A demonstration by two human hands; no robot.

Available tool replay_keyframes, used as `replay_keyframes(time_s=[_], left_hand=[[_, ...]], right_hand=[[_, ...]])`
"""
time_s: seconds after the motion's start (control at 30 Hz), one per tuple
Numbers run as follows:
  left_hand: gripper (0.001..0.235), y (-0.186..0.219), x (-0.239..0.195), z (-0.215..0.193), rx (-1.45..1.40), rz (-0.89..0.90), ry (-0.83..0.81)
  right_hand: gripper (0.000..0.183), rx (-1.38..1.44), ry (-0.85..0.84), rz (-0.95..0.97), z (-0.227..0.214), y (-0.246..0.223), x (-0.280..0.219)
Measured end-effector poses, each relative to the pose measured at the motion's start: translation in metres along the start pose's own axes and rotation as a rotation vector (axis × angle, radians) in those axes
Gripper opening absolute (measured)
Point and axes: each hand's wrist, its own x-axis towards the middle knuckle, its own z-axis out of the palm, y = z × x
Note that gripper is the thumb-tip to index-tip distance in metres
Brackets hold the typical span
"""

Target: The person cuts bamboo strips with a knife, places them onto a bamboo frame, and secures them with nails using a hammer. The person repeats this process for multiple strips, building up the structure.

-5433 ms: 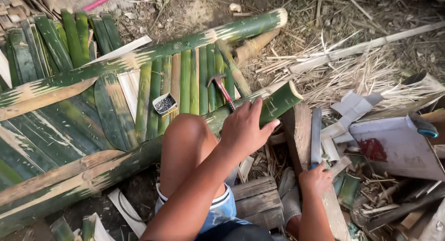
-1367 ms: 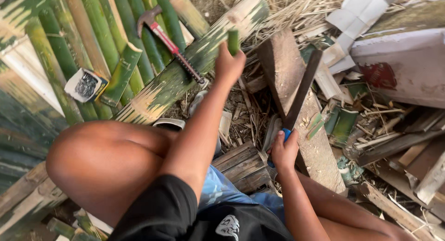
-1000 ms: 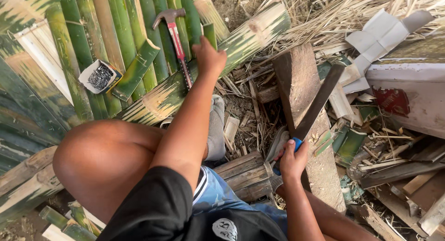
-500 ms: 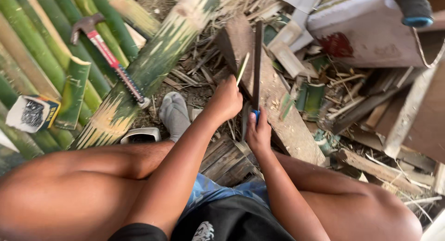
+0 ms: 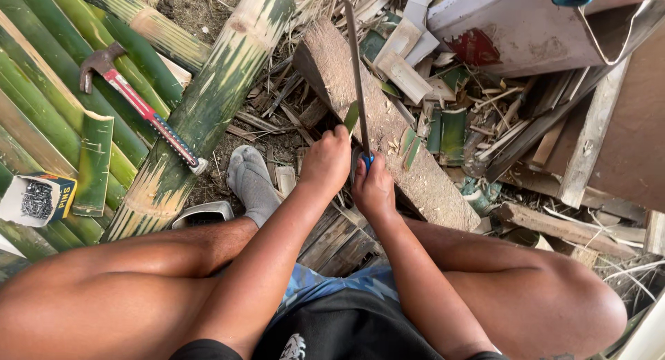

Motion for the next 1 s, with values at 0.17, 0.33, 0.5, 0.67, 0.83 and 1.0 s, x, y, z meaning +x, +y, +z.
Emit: replay_keyframes(time_s=[0.17, 0.33, 0.5, 0.67, 0.83, 1.0], left_hand=[[0.02, 0.0, 0.008, -0.012, 0.038, 0.003, -0.041], [0.025, 0.016, 0.017, -0.027, 0.003, -0.091, -0.213], [0.03, 0.018, 0.022, -0.036, 0.038, -0.027, -0.241], [0.038, 0.015, 0.026, -0.035, 0.048, -0.021, -0.275], [0.033, 0.019, 0.024, -0.038, 0.046, 0.011, -0.178], [0.028, 0.007, 0.026, -0.027, -0.039, 0.019, -0.161]], right_hand=[[0.031, 0.024, 0.0, 0.018, 0.002, -0.002, 0.002], [0.028, 0.041, 0.077, -0.104, -0.016, -0.019, 0.009], [0.029, 0.355, 0.175, -0.15, -0.043, -0.036, 0.0], [0.033, 0.302, 0.183, -0.209, -0.022, -0.025, 0.004], [0.025, -0.001, 0.031, -0.121, -0.013, -0.017, 0.026], [0.024, 0.407, 0.157, -0.176, -0.034, -0.026, -0.004]])
